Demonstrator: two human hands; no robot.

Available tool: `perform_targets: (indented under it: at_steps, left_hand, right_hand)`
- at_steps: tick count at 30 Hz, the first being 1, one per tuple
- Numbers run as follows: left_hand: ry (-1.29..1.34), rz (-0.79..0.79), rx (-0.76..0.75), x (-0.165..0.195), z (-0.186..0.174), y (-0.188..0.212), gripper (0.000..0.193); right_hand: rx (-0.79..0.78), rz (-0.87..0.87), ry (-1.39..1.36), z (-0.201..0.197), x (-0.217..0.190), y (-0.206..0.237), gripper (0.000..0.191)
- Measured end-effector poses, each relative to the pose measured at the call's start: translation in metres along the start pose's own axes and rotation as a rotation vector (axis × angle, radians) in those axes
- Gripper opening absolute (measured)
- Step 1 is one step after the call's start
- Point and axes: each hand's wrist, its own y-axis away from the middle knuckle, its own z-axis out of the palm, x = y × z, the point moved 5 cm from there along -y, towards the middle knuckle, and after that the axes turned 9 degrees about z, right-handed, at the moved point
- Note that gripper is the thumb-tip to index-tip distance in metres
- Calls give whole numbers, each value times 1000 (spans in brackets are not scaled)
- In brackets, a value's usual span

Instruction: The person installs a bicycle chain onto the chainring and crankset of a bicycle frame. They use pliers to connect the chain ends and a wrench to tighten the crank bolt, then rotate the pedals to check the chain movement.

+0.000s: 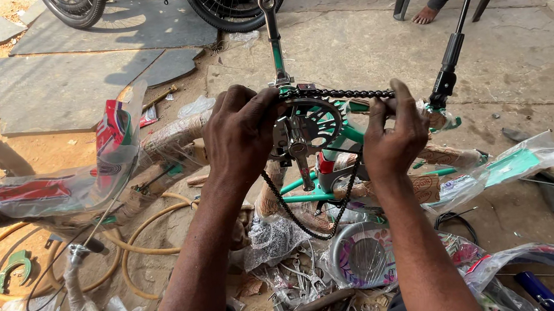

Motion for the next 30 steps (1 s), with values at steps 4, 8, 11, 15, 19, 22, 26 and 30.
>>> perform_targets:
  at_steps: [4,8,11,15,19,22,26,30]
  left_hand:
    - [-12,16,-4,-6,-4,2,19]
    - [86,-36,-34,-15,-7,5,18]
    - [182,-64,-41,-21,-13,9,20]
    - [282,-97,-10,-26,-13,21,20]
    - [482,-332,55,-39,-1,52,18]
    - [768,-521,215,-48,18,81,17]
    - [1020,-773,401,-42,51,130,20]
    - [1266,-934,519,-39,80,158,21]
  right_hand:
    - [29,-129,312,0,29,-6,19]
    - [198,-213,366,-4,62,-17,23]
    - [224,-114,388,-21,101,-40,22]
    - [200,442,39,-52,185,-64,10]
    - [201,786,-53,-84,262,-49,23]
    - [144,745,181,-102,296,-21,33]
    - [269,943,-96,-111,315,-12,35]
    - [221,1206,-321,-100,305,-25,44]
